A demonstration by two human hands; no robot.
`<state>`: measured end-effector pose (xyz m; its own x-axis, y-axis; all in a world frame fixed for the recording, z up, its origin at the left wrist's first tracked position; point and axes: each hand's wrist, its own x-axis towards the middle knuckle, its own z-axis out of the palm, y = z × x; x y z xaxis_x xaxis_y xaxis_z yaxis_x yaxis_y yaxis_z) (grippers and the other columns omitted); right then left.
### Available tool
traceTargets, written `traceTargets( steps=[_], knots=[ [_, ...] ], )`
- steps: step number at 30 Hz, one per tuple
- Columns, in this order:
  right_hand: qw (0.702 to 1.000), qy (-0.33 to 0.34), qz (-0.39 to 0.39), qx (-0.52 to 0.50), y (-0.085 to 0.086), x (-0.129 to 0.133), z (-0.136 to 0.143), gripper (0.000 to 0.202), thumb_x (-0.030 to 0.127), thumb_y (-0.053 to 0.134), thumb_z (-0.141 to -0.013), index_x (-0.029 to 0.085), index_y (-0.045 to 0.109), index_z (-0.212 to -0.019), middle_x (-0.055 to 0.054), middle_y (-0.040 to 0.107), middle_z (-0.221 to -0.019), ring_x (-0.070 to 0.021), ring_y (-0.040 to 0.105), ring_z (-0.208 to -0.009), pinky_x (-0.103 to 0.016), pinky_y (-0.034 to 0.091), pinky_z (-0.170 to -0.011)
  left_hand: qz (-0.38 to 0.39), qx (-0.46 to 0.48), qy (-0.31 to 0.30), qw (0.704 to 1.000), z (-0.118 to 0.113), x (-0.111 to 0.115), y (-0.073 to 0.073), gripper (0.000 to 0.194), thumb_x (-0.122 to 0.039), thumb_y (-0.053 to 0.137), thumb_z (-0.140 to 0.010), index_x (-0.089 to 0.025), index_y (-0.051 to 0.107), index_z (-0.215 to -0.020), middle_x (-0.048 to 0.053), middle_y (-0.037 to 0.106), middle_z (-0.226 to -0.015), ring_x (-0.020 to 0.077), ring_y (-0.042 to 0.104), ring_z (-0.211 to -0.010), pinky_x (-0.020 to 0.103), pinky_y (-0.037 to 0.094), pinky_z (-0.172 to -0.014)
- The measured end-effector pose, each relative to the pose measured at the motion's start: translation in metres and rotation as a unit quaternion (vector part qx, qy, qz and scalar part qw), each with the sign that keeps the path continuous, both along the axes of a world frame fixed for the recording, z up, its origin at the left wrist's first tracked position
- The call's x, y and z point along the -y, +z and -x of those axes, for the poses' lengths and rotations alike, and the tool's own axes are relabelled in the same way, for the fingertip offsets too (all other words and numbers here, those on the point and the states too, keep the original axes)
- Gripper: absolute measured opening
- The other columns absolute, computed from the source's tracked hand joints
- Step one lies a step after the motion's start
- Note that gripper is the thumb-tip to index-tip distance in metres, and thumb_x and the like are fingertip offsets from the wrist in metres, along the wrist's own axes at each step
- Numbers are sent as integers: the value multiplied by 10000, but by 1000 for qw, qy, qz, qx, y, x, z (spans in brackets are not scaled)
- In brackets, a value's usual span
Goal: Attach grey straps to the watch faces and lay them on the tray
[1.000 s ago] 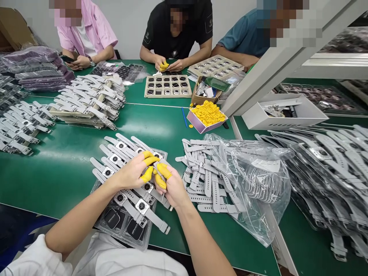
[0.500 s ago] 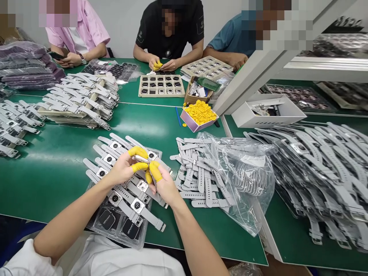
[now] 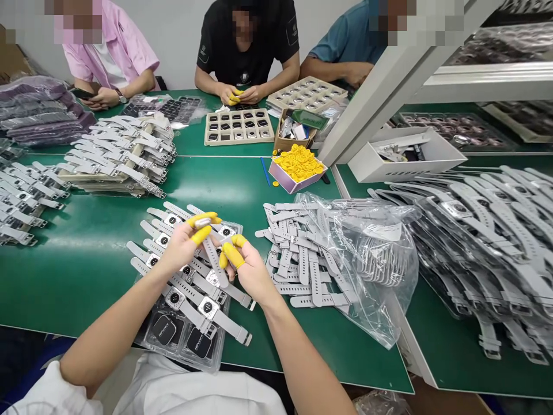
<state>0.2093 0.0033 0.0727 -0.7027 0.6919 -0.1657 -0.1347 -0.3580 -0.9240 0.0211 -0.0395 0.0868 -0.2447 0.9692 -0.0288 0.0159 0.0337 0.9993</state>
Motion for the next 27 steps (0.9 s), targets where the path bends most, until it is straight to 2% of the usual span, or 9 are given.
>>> traceTargets(
  steps=[3,5,8,12,19,27],
  knots=[
    [999,25,24,-19,1,5,3,364,566,690,-932,223,571,-906,46,589,-694,-99,456,-497,-248,414,-501,-101,-168,-70,978,-12,5,-8,389,-131,526,-950,-215,663,-1305,102,723,-1262,232,694,-1158,431,571,-1038],
    [998,48,31,-21,0,7,4,366,565,699,-922,218,585,-893,49,572,-658,-100,448,-487,-246,412,-490,-161,-234,-101,954,-13,7,-10,525,-31,480,-894,-225,637,-1356,98,685,-1327,231,632,-1264,446,511,-1125],
    [997,47,47,-37,-3,8,5,338,526,702,-925,216,586,-859,58,544,-602,-98,427,-469,-236,397,-472,-196,-270,-132,933,-9,8,-12,626,26,430,-849,-223,602,-1397,105,648,-1352,224,611,-1283,433,515,-1120],
    [995,19,73,-64,-3,7,8,299,463,716,-916,216,581,-817,70,509,-554,-91,393,-443,-221,361,-440,-189,-282,-153,928,-6,8,-10,571,1,410,-892,-213,607,-1383,114,652,-1318,228,622,-1250,434,533,-1096],
    [988,-9,126,-91,5,10,12,341,447,783,-849,220,543,-764,81,465,-521,-78,322,-421,-214,322,-416,-176,-278,-139,934,-7,10,-8,535,-25,416,-920,-227,603,-1379,104,667,-1324,233,628,-1257,449,522,-1106],
    [979,-18,168,-116,6,11,15,342,403,805,-833,211,537,-741,79,454,-508,-69,306,-424,-202,302,-417,-165,-296,-122,933,-11,11,-7,476,-72,393,-974,-214,593,-1382,119,655,-1305,241,619,-1238,440,519,-1099]
  ],
)
